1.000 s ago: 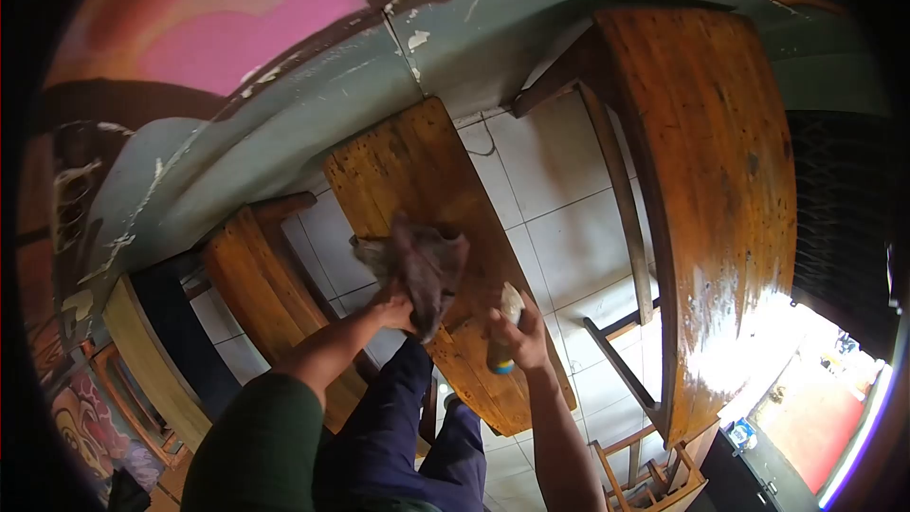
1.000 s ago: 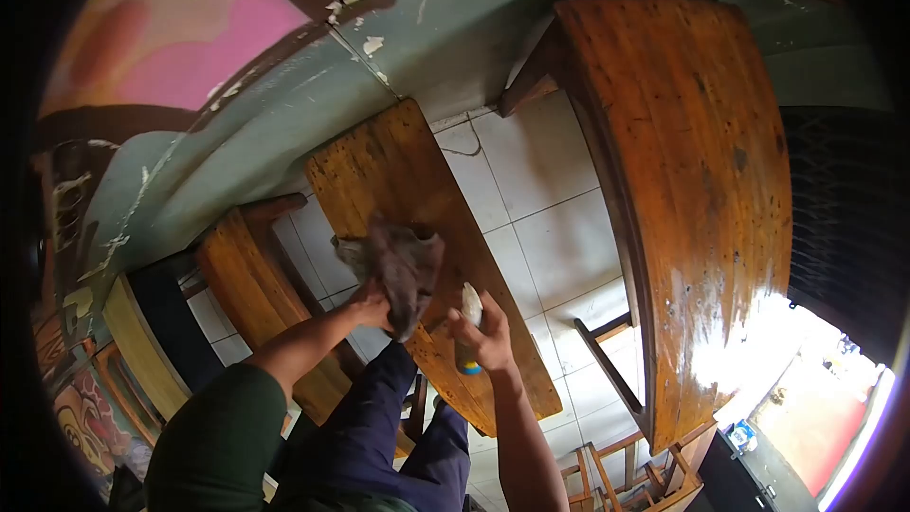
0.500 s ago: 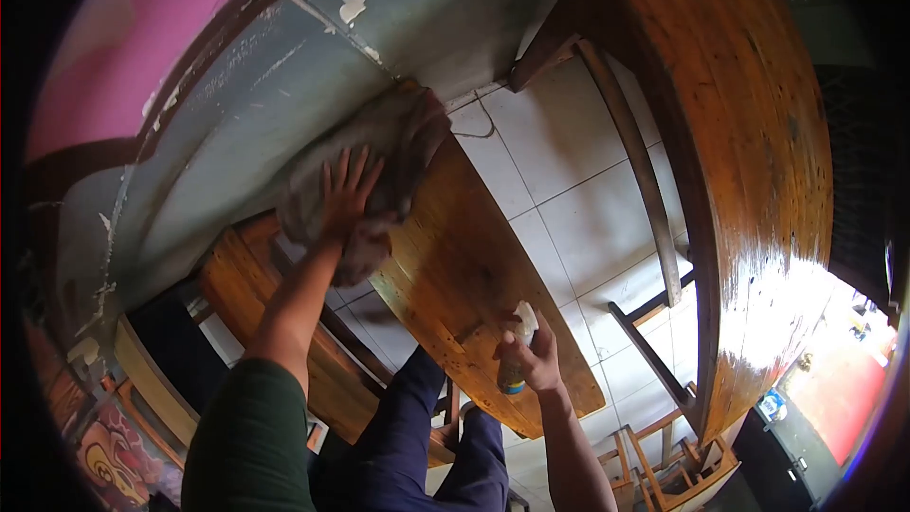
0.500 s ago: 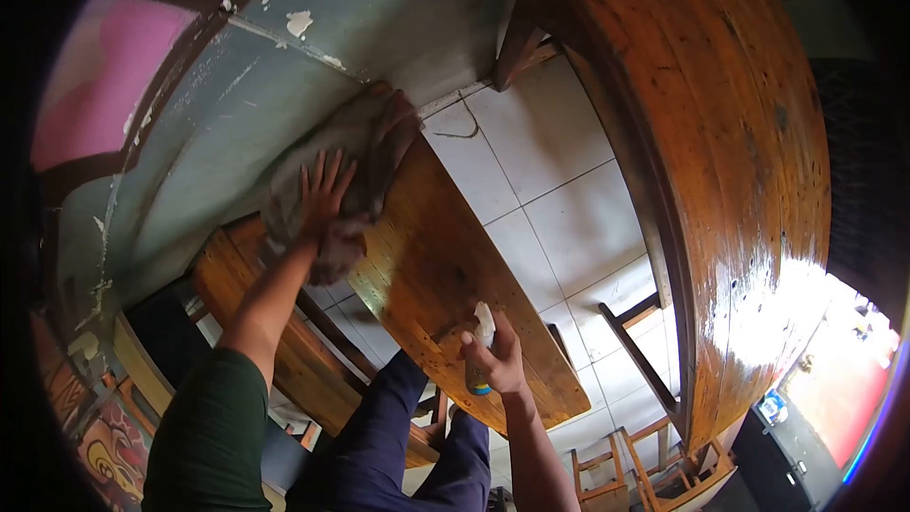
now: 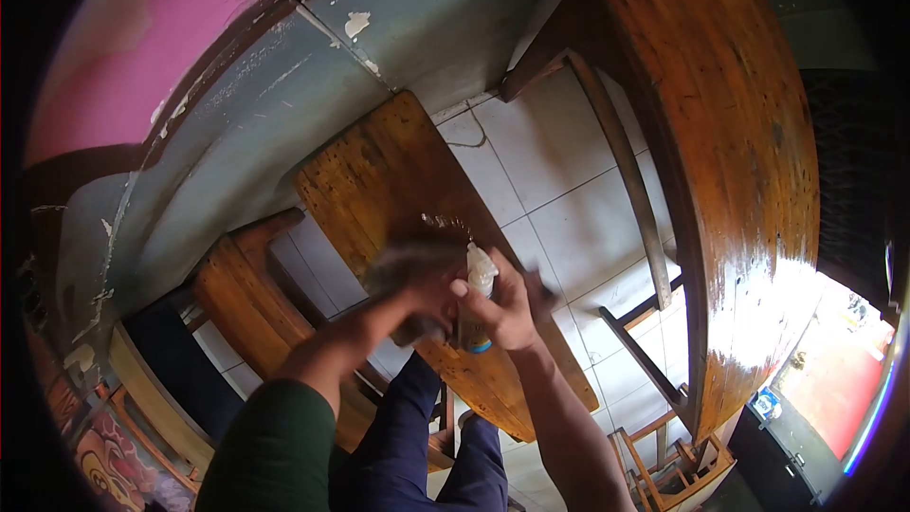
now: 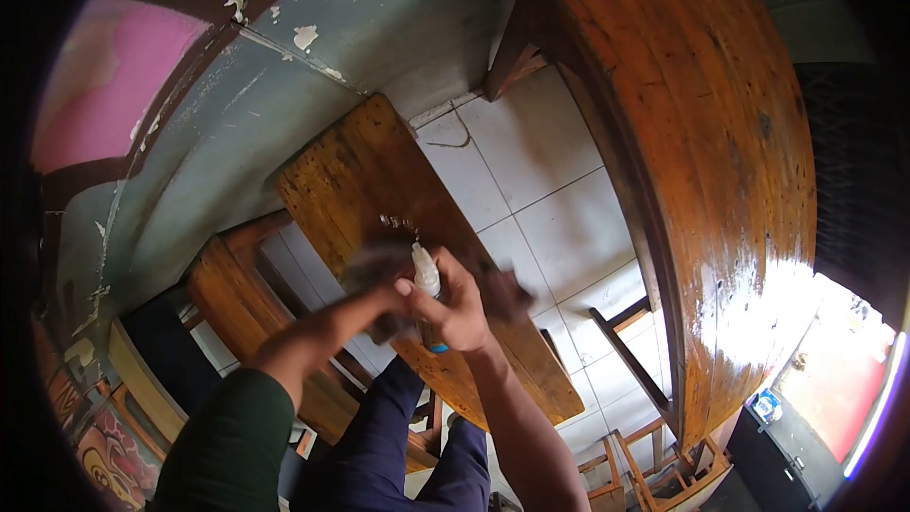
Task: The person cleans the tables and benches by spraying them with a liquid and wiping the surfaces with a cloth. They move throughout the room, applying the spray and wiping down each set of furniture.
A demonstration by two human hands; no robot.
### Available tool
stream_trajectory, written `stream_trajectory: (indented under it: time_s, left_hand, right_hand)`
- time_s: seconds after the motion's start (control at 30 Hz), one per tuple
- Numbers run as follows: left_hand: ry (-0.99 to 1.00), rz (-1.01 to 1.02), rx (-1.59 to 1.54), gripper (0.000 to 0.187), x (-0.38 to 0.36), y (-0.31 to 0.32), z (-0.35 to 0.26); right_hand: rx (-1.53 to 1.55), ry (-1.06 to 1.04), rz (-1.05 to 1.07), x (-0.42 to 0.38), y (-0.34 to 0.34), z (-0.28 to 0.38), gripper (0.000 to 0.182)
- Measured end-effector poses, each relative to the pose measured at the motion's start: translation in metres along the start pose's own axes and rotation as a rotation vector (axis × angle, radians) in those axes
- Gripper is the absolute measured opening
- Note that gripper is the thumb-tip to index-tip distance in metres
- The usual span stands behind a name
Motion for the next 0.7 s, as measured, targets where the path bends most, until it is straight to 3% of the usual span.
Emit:
stream_trajectory:
  time_s: [0.03,0.07,0.1,0.17,0.27,0.33,0.37,0.43,0.47,0.53,0.7]
  left_hand:
    - [0.017,0.175,0.196,0.058,0.029,-0.041,-0.036]
    - [0.278,0.105,0.816,0.062,0.039,-0.044,0.006]
    - [0.521,0.061,1.168,0.079,0.047,-0.077,0.006]
    - [0.190,0.030,1.072,0.095,0.064,-0.145,0.012]
    - [0.047,-0.017,1.193,0.103,0.062,-0.192,0.045]
    - [-0.016,-0.171,1.235,0.108,0.058,-0.208,0.037]
    - [-0.006,-0.157,1.232,0.108,0.057,-0.199,0.038]
    - [-0.043,-0.371,1.207,0.106,0.047,-0.195,0.031]
    - [-0.039,-0.368,1.209,0.106,0.045,-0.185,0.029]
    - [-0.173,-0.517,1.256,0.105,0.038,-0.172,0.027]
    - [-0.195,-0.594,1.181,0.097,0.009,-0.070,0.007]
  right_hand:
    - [-0.030,-0.051,-0.006,0.003,-0.003,-0.003,0.026]
    - [0.052,-0.049,-0.042,-0.002,-0.001,0.005,0.023]
    - [0.132,-0.050,-0.078,-0.008,0.001,0.015,0.021]
    - [0.195,-0.052,-0.128,-0.025,-0.014,-0.005,0.020]
    - [0.255,-0.007,-0.157,-0.061,-0.042,-0.070,0.022]
    - [0.248,0.068,-0.239,-0.086,-0.053,-0.087,0.023]
    - [0.234,0.128,-0.292,-0.096,-0.059,-0.097,0.023]
    - [0.205,0.165,-0.322,-0.117,-0.072,-0.117,0.025]
    - [0.200,0.199,-0.285,-0.126,-0.075,-0.127,0.025]
    - [0.187,0.221,-0.250,-0.144,-0.084,-0.146,0.027]
    - [0.358,0.151,-0.358,-0.172,-0.108,-0.148,0.034]
Point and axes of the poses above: each hand's wrist, its own x-axis towards the middle knuckle, its own y-axis out of the palm, z = x × y, the point moved 8 cm from there along x, towards the middle knuckle, and after that the axes turned 9 degrees about -z, right-handed, at the moved point
